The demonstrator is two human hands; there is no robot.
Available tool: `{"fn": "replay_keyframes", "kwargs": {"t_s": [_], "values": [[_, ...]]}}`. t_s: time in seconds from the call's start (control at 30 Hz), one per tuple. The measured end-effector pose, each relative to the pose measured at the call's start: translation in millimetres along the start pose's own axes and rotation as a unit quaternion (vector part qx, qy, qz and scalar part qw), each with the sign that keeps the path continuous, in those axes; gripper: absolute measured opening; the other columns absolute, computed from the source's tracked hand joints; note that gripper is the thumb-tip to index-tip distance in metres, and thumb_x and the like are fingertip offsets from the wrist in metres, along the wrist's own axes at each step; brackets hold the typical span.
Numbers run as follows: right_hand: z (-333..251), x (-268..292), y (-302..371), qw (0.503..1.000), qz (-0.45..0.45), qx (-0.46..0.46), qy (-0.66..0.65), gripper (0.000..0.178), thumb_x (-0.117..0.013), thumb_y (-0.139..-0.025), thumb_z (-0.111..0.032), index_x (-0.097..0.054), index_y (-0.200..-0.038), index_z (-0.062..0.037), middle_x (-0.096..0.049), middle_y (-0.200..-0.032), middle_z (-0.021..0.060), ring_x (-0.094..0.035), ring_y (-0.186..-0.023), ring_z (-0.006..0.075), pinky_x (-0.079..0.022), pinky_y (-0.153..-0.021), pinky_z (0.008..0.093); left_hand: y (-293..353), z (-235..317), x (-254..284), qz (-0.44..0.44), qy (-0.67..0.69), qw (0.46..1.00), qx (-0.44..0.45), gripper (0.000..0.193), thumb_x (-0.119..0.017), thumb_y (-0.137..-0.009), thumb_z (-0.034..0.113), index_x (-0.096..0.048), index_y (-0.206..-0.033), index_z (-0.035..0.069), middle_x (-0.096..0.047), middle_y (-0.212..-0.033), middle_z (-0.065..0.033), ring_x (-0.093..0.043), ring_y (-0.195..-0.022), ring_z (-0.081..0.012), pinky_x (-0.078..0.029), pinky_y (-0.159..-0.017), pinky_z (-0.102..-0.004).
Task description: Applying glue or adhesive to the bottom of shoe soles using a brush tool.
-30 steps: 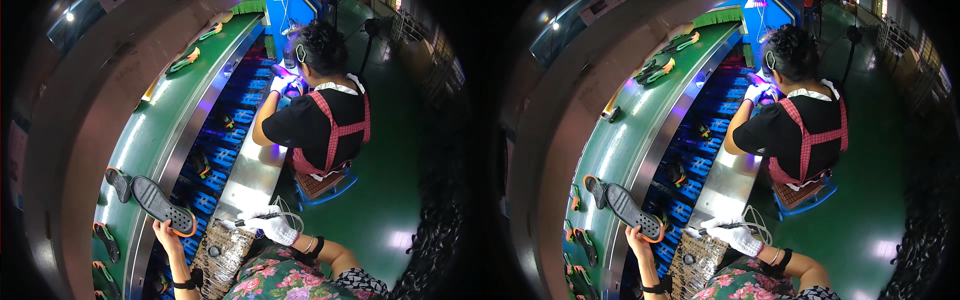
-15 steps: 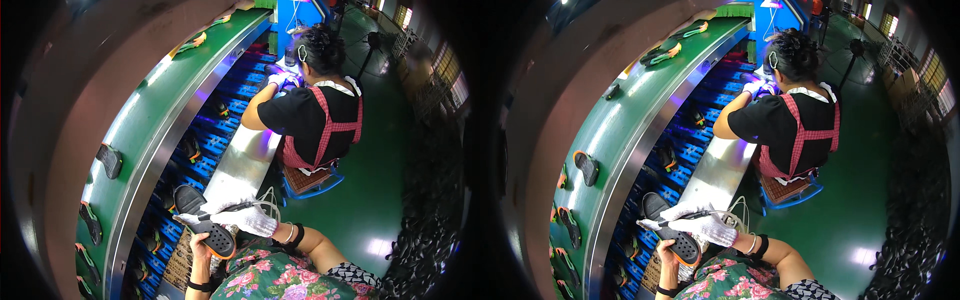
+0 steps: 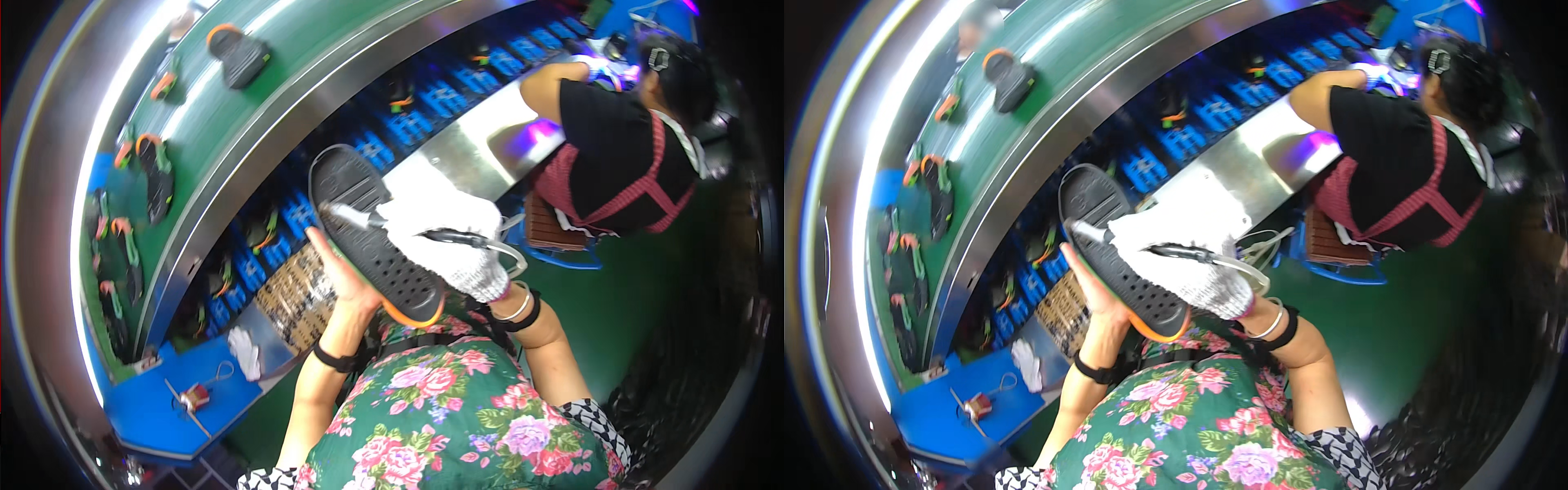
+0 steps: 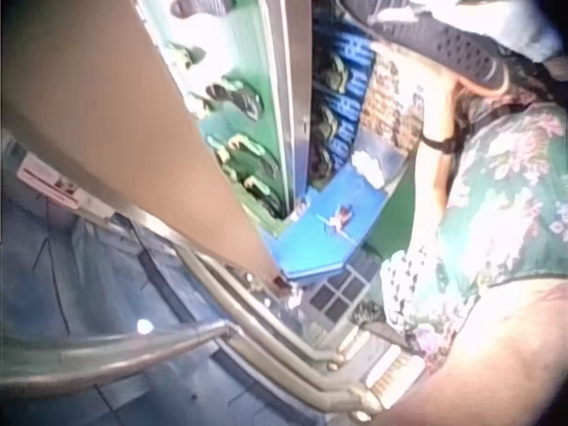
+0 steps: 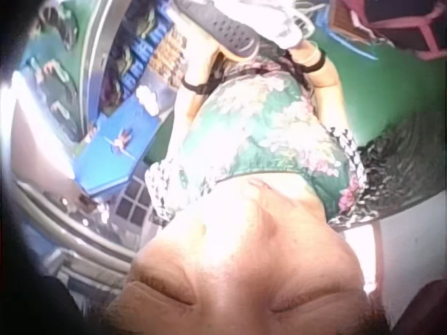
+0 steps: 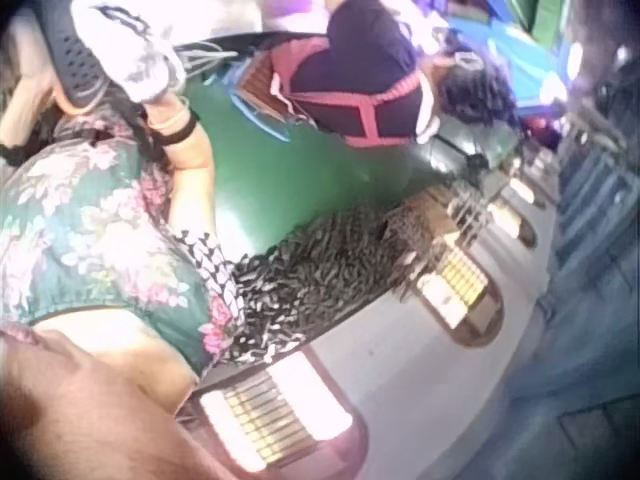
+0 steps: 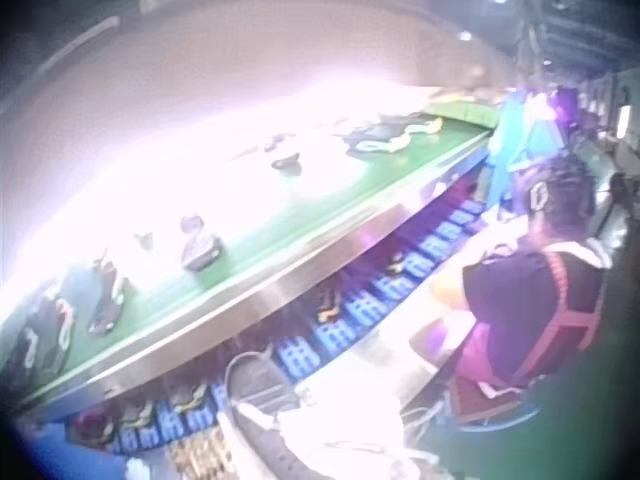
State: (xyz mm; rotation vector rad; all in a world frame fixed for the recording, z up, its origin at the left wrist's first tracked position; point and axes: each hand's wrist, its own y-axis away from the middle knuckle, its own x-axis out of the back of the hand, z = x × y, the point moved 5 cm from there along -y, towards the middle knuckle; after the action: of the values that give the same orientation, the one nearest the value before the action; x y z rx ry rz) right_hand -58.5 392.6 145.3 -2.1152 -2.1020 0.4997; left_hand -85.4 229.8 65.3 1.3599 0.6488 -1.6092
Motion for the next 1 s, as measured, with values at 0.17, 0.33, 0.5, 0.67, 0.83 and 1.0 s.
{"fn": "replay_keyframes", "kwargs": {"t_s": [0.17, 0.33, 0.5, 0.67, 0.83, 1.0], "values": [[6.6, -11.0, -19.2, 0.975, -0.034, 0.190, 0.113, 0.024, -0.069, -0.088, -0.003, -0.072, -0.112, -0.0010, -0.072, -0.117, 0.0139, -0.069, -0.105, 0.0238, -0.054, -0.094, 0.0353, 5.2, 7.7, -1.0, 0.023, -0.039, 0.998, -0.030, 0.081, -0.036, -0.097, 0.075, -0.047, -0.148, 0.013, -0.055, -0.145, -0.0069, -0.052, -0.131, -0.0282, -0.037, -0.115, -0.0446], [-11.3, -25.6, -20.2, 0.913, -0.036, 0.345, 0.216, 0.030, -0.064, -0.092, -0.003, -0.068, -0.122, 0.0003, -0.069, -0.125, 0.0138, -0.066, -0.115, 0.0253, -0.051, -0.102, 0.0362, 14.3, 7.7, -5.3, 0.131, -0.199, 0.970, -0.049, 0.089, -0.030, -0.094, 0.080, -0.043, -0.152, 0.014, -0.049, -0.151, -0.0059, -0.047, -0.136, -0.0285, -0.033, -0.117, -0.0455], [-26.1, -51.9, -3.9, 0.955, -0.063, 0.216, 0.194, 0.029, -0.067, -0.087, -0.003, -0.073, -0.115, -0.0017, -0.072, -0.119, 0.0151, -0.068, -0.108, 0.0292, -0.055, -0.092, 0.0393, 15.8, -4.5, 62.8, 0.132, -0.155, 0.978, 0.049, 0.106, -0.024, -0.083, 0.094, -0.048, -0.144, 0.011, -0.056, -0.141, -0.0111, -0.054, -0.128, -0.0284, -0.043, -0.110, -0.0448], [-23.6, -32.2, -8.8, 0.946, -0.004, 0.252, 0.206, 0.031, -0.074, -0.081, -0.003, -0.074, -0.112, -0.0026, -0.074, -0.112, 0.0138, -0.071, -0.100, 0.0283, -0.057, -0.086, 0.0390, 6.8, 0.0, 28.0, -0.155, 0.118, 0.981, 0.015, 0.105, -0.021, -0.084, 0.093, -0.038, -0.155, 0.018, -0.043, -0.155, -0.0067, -0.041, -0.141, -0.0290, -0.031, -0.119, -0.0478], [-20.0, -40.7, -5.1, 0.947, -0.019, 0.241, 0.211, 0.034, -0.076, -0.079, -0.003, -0.073, -0.113, -0.0011, -0.073, -0.114, 0.0155, -0.070, -0.102, 0.0301, -0.057, -0.086, 0.0396, 7.4, 4.4, 32.2, 0.106, -0.264, 0.959, 0.008, 0.105, -0.026, -0.084, 0.092, -0.043, -0.150, 0.013, -0.049, -0.149, -0.0079, -0.046, -0.136, -0.0282, -0.037, -0.115, -0.0470], [-19.3, -24.8, -9.1, 0.974, -0.018, 0.190, 0.121, 0.028, -0.073, -0.081, 0.001, -0.076, -0.109, -0.0025, -0.075, -0.107, 0.0130, -0.070, -0.095, 0.0286, -0.056, -0.082, 0.0380, 0.7, 4.4, 46.1, 0.147, -0.263, 0.954, 0.017, 0.105, -0.026, -0.083, 0.093, -0.043, -0.149, 0.012, -0.050, -0.147, -0.0085, -0.048, -0.135, -0.0284, -0.039, -0.114, -0.0470]]}}
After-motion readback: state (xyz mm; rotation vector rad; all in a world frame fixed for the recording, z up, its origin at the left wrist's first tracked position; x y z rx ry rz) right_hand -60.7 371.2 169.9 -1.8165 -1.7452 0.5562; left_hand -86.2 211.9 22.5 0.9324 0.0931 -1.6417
